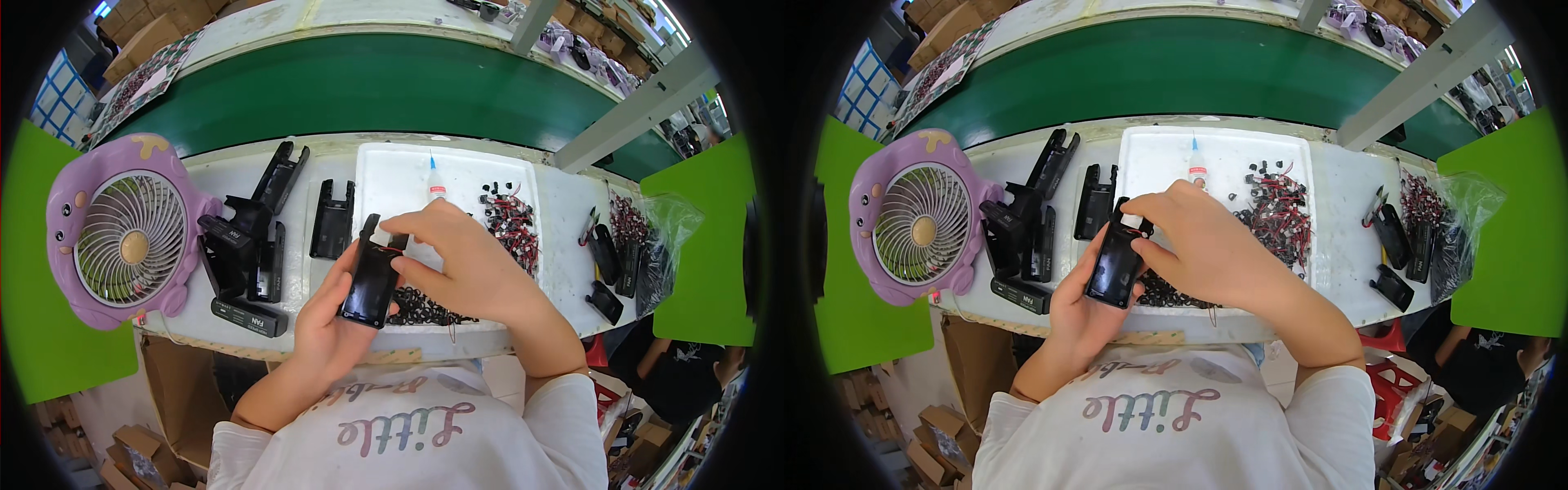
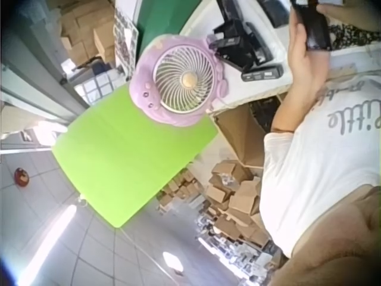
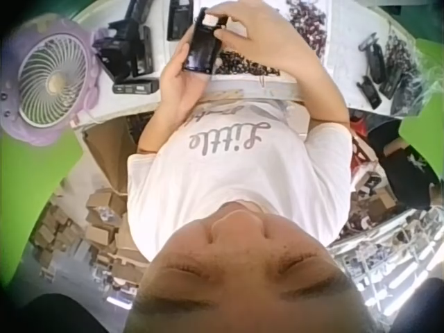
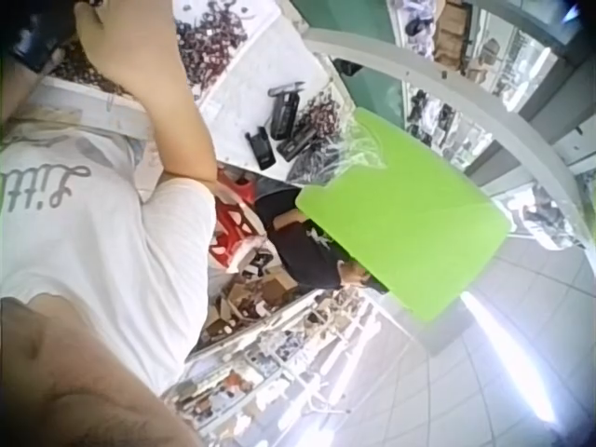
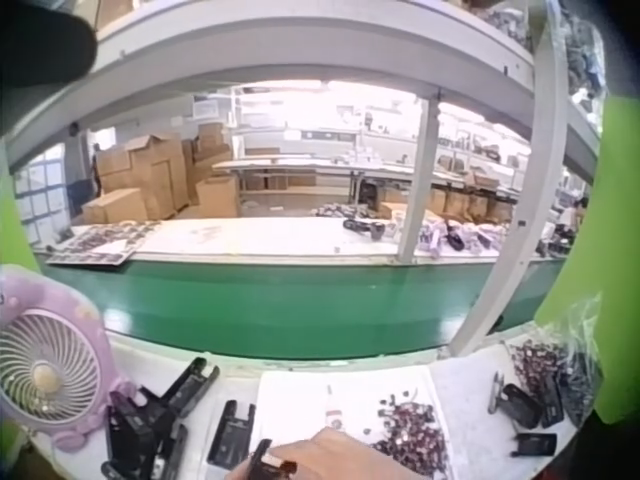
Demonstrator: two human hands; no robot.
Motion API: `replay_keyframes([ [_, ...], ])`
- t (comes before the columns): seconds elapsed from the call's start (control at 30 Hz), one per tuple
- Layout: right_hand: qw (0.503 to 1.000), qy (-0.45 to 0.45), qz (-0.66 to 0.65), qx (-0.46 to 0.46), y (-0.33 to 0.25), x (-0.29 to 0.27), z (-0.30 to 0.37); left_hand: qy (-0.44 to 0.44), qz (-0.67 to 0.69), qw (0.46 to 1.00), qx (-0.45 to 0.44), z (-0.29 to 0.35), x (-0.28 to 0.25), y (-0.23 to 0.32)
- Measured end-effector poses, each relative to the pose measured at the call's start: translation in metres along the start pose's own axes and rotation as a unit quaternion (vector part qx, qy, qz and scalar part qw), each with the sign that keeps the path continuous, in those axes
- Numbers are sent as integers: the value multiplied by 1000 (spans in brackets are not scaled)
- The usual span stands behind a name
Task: The person assembles fan housings by applying glue from a bottle and pressing small black components into the plastic shells by hand. They handle the housings one at a time, occasionally moving completed units aside and picking up new ones from the work surface.
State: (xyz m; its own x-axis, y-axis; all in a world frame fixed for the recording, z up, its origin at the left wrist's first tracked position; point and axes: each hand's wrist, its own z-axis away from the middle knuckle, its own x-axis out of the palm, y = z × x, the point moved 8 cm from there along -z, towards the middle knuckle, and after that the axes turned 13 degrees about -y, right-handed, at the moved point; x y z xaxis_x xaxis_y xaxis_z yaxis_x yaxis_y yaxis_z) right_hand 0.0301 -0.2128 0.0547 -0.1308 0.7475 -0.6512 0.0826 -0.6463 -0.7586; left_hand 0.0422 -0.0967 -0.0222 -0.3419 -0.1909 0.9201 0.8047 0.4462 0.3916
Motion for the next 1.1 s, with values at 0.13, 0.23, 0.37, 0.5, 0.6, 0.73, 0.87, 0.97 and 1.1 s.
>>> replay_keyframes([
  [0.13, 991, 80, 63, -90, -15, -12, 6, 0, 19, 1000, 10, -1, -1, 0],
  [0.23, 978, 125, 113, -122, -26, -12, 11, -3, 21, 1000, 18, 0, -2, 0],
  [0.37, 957, 160, 146, -194, -48, -2, 24, 34, 1, 999, 37, -1, 5, 1],
  [0.5, 960, 179, 170, -131, -41, -2, 21, 2, -62, 997, 48, -1, 11, 3],
  [0.6, 969, 173, 164, -63, -28, -8, 12, -12, -92, 995, 30, 3, 12, -1],
  [0.73, 975, 106, 188, -57, -20, 3, 3, -23, -100, 994, 21, 3, 11, -7],
  [0.87, 961, 96, 251, -68, -28, 7, -1, 2, -96, 995, 13, 5, 13, -9],
  [0.97, 937, 122, 310, -108, -32, 18, -1, 21, -140, 990, 15, 4, 13, -8],
  [1.1, 946, 134, 284, -82, -23, 14, -3, 25, -146, 989, 18, 3, 9, -6],
])
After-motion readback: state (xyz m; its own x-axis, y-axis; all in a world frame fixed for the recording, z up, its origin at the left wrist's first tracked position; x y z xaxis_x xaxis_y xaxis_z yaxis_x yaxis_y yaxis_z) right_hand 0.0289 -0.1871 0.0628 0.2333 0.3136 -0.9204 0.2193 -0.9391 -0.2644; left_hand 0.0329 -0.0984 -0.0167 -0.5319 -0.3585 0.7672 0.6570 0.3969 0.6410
